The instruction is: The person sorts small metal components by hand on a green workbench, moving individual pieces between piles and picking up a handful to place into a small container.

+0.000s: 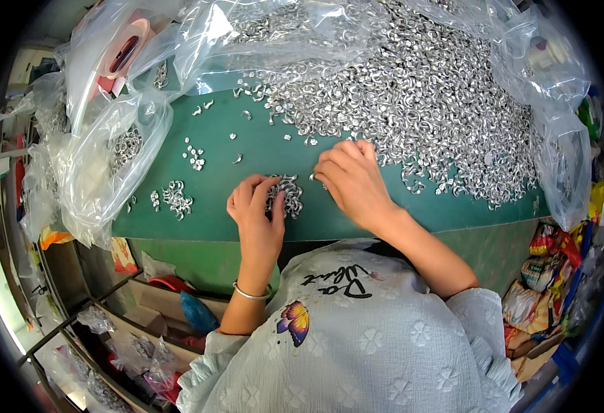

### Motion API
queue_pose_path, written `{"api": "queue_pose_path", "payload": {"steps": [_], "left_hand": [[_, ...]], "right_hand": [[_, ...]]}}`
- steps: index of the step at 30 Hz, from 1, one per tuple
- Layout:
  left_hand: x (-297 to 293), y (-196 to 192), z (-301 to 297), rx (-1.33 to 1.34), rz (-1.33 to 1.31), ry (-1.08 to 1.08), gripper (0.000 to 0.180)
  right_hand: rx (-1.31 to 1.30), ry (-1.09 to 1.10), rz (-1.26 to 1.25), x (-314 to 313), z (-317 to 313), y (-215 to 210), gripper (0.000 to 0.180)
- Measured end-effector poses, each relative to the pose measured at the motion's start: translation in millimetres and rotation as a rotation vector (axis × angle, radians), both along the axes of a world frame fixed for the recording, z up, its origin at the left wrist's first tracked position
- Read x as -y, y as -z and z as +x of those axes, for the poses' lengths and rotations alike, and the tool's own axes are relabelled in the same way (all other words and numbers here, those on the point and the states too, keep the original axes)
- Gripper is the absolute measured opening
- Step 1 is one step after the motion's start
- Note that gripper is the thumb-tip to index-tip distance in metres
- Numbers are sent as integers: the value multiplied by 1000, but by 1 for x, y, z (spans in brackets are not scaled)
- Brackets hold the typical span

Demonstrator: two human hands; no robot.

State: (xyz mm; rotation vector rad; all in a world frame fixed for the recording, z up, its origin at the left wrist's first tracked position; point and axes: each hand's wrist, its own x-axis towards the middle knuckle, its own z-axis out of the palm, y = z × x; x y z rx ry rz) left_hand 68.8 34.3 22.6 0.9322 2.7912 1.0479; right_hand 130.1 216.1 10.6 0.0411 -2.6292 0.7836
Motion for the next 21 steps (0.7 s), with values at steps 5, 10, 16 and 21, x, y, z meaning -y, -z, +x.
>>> {"api": "queue_pose_path", "payload": {"steps": [5,10,16,21], "left_hand": [[0,0,2,7,79,18,30],[-10,1,0,-69,72,84,34],[3,4,-11,-83,235,11,17],[58,13,-44,-242,47,-418,16]], "right_hand": [[-113,43,-67,10,-4,-4,14],[-24,16,-158,24,-13,-4,14],[29,-65,-413,38,-27,-27,18],[84,-52,-374,27,-22,-25,21]]}}
